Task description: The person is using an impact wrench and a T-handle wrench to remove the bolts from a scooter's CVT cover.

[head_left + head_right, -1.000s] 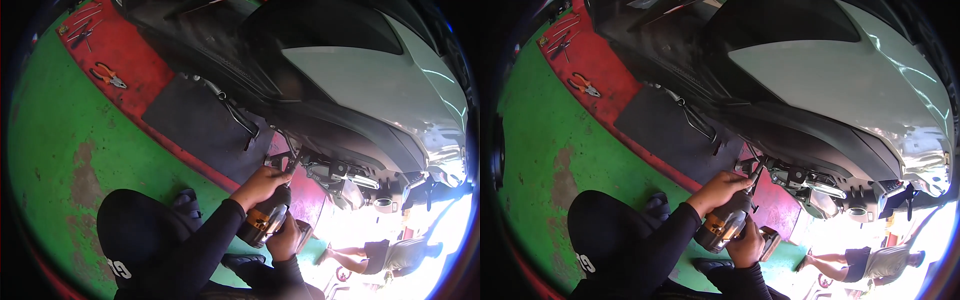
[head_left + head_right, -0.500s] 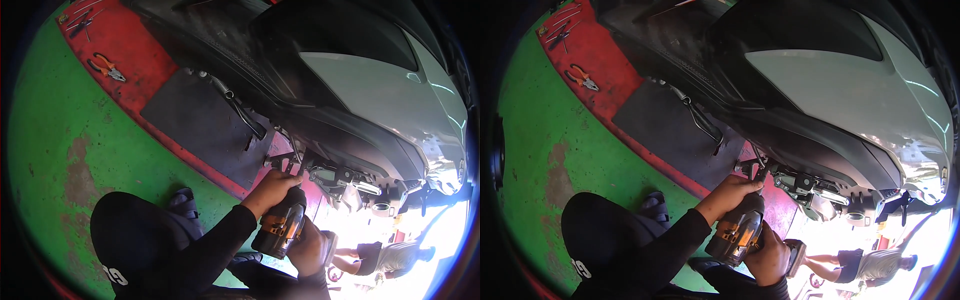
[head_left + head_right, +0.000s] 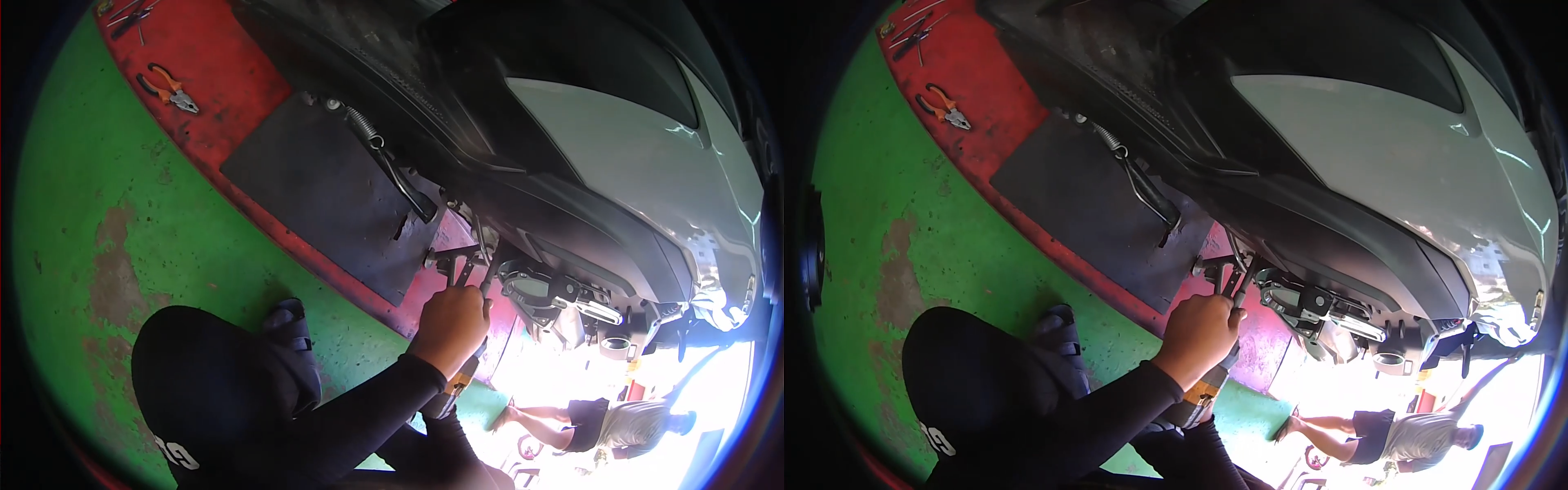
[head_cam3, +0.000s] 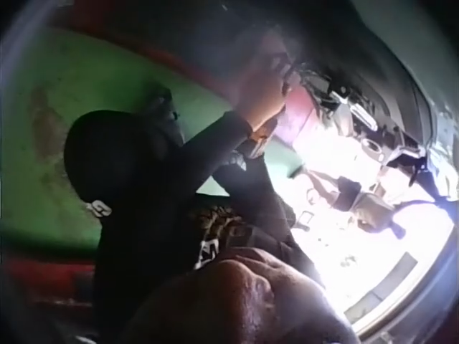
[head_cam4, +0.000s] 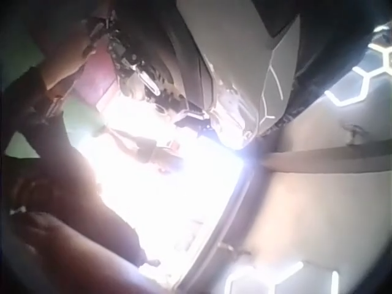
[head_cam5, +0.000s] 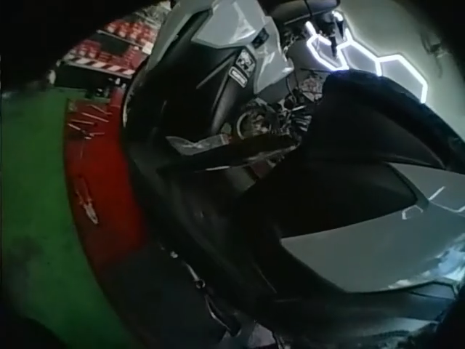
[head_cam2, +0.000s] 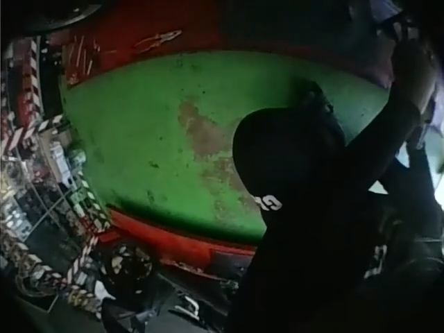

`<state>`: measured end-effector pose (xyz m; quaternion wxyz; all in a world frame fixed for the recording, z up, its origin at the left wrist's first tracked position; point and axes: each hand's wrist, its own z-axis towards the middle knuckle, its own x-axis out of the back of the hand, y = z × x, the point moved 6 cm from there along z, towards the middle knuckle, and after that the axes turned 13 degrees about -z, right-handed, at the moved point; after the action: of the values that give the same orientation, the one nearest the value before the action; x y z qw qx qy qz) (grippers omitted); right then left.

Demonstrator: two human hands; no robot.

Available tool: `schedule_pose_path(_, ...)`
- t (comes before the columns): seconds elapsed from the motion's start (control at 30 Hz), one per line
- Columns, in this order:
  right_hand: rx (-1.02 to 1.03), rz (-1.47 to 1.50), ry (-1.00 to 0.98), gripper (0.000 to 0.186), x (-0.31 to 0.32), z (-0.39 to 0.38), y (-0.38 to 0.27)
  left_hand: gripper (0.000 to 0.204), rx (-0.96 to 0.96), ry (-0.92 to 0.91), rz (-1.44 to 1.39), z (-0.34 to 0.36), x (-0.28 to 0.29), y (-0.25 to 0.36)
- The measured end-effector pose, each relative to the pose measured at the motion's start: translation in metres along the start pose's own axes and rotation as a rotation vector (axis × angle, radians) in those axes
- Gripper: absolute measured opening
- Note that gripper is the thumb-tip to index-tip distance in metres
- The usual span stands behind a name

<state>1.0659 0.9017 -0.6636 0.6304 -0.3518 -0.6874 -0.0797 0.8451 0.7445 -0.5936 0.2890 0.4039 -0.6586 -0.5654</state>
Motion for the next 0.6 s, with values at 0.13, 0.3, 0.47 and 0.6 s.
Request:
schedule_pose_path(0.13, -0.05, -0.138, 0.002, 0.046, -0.006, -0.007, 0.008, 0.025, -0.105, -0.082, -0.08, 0.012, 0.001, -0.012)
schedule_pose_path(0.3, -0.105, -0.309, -0.019, 0.054, -0.017, -0.014, 0.017, 0.025, -0.088, -0.225, -0.661, 0.02, -0.011, -0.029)
schedule_pose_path(0.47, -0.15, -0.474, -0.046, 0.062, -0.031, -0.022, 0.016, 0.026, -0.042, -0.123, -0.223, 0.02, -0.007, -0.011)
schedule_pose_path(0.6, -0.183, -0.612, -0.032, 0.069, -0.038, -0.024, 0.009, 0.026, 0.011, -0.227, -0.647, 0.021, -0.012, -0.02)
